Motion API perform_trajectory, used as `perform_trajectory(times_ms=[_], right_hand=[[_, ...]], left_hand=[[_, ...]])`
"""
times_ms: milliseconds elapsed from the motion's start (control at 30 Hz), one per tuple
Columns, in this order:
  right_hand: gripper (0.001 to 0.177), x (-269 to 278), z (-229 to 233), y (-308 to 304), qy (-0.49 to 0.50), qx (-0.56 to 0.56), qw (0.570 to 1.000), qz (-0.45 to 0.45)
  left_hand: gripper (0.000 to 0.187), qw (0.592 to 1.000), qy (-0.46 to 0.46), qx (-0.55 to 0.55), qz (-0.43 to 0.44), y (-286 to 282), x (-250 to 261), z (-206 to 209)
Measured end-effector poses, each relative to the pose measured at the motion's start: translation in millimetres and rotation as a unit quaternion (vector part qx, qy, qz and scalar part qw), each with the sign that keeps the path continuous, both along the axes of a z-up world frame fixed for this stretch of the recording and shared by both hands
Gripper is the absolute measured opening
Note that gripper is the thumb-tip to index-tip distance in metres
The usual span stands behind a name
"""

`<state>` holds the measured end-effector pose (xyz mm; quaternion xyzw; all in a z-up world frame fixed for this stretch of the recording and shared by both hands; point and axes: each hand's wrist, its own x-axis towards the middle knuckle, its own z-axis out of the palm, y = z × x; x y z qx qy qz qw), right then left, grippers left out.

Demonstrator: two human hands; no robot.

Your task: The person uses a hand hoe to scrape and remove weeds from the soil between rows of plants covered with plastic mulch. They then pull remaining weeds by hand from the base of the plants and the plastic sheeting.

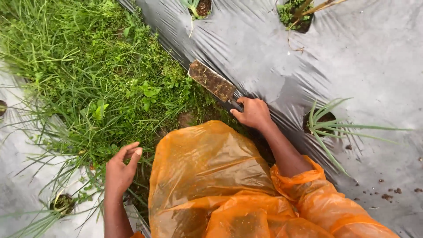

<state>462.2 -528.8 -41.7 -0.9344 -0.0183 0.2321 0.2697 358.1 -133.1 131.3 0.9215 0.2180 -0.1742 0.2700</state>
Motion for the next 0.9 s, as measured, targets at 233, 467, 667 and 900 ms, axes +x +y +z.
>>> perform_trajectory(times_ms=[233, 467, 667, 900], right_hand=[[0.056, 10, 63, 18, 0.088, 0.026, 0.996, -0.014], [0.058, 43, 85, 92, 0.161, 0.258, 0.952, -0.047], [0.077, 38, 114, 146, 0.212, 0.456, 0.86, -0.089], [0.074, 19, 92, 164, 0.373, 0.539, 0.743, -0.136]], left_hand=[[0.033, 0.985, -0.002, -0.165, 0.05, -22, 37, -48], [0.05, 0.938, -0.204, 0.11, -0.259, -56, 71, -57], [0.083, 0.819, -0.405, 0.121, -0.389, -68, 77, -66], [0.051, 0.842, -0.392, 0.091, -0.359, -42, 77, -125]])
